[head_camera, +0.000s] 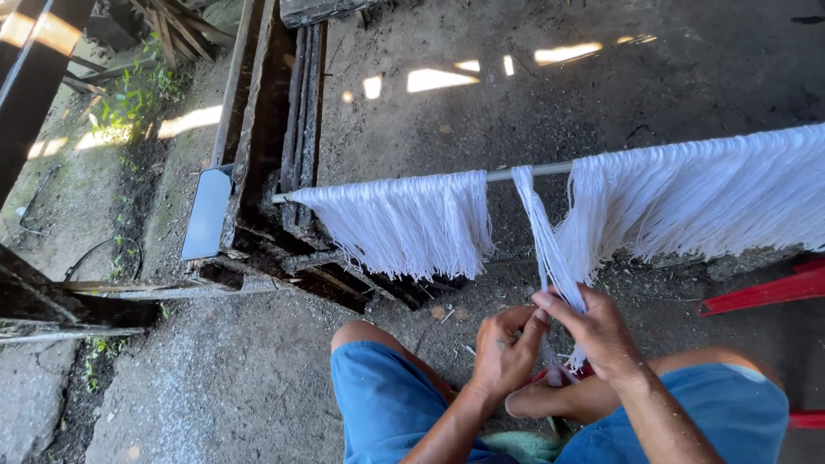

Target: Organizing and spreading bundles of white threads along a horizontal rod in a workshop setting.

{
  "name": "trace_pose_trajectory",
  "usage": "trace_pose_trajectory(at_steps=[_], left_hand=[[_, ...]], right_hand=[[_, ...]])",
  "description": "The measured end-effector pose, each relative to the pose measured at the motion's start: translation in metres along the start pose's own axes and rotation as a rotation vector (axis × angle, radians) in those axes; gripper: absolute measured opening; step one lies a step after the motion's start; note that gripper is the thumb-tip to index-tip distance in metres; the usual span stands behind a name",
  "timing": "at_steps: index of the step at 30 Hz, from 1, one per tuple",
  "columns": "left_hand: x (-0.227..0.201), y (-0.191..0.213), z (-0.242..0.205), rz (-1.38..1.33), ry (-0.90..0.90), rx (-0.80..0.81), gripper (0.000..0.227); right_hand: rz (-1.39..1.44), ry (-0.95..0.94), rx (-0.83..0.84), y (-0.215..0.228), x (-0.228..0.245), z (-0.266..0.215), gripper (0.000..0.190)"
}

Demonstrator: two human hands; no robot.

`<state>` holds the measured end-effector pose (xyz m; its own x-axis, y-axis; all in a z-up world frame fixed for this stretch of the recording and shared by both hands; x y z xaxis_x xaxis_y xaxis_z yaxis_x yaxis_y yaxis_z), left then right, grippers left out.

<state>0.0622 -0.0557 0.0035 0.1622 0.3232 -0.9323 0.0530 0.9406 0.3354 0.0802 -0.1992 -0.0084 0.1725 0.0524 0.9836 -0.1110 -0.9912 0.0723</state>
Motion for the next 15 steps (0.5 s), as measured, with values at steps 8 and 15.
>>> trace_pose_trajectory(at_steps=[8, 15], left_hand=[[0.016, 0.077, 0.037, 0.09, -0.068, -0.159, 0.032], [-0.078, 0.136, 0.101, 0.557, -0.628, -0.36, 0.024]], right_hand=[[-0.059, 0.05, -0.261, 0.187, -0.124, 0.035, 0.021], [-0.709, -0.006, -0.209, 0.144, -0.026, 0.042, 0.041]])
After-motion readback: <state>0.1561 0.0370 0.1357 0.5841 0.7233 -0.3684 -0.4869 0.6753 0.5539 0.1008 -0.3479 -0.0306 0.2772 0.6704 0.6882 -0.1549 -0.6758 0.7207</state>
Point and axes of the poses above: each hand's wrist, its own z-axis towards the middle knuckle, its own y-axis out of the back of the hand, x = y × z, the point moved 7 cm from there along z, towards the middle knuckle, and after that the axes turned 4 degrees about -x, right-handed, at the moved point
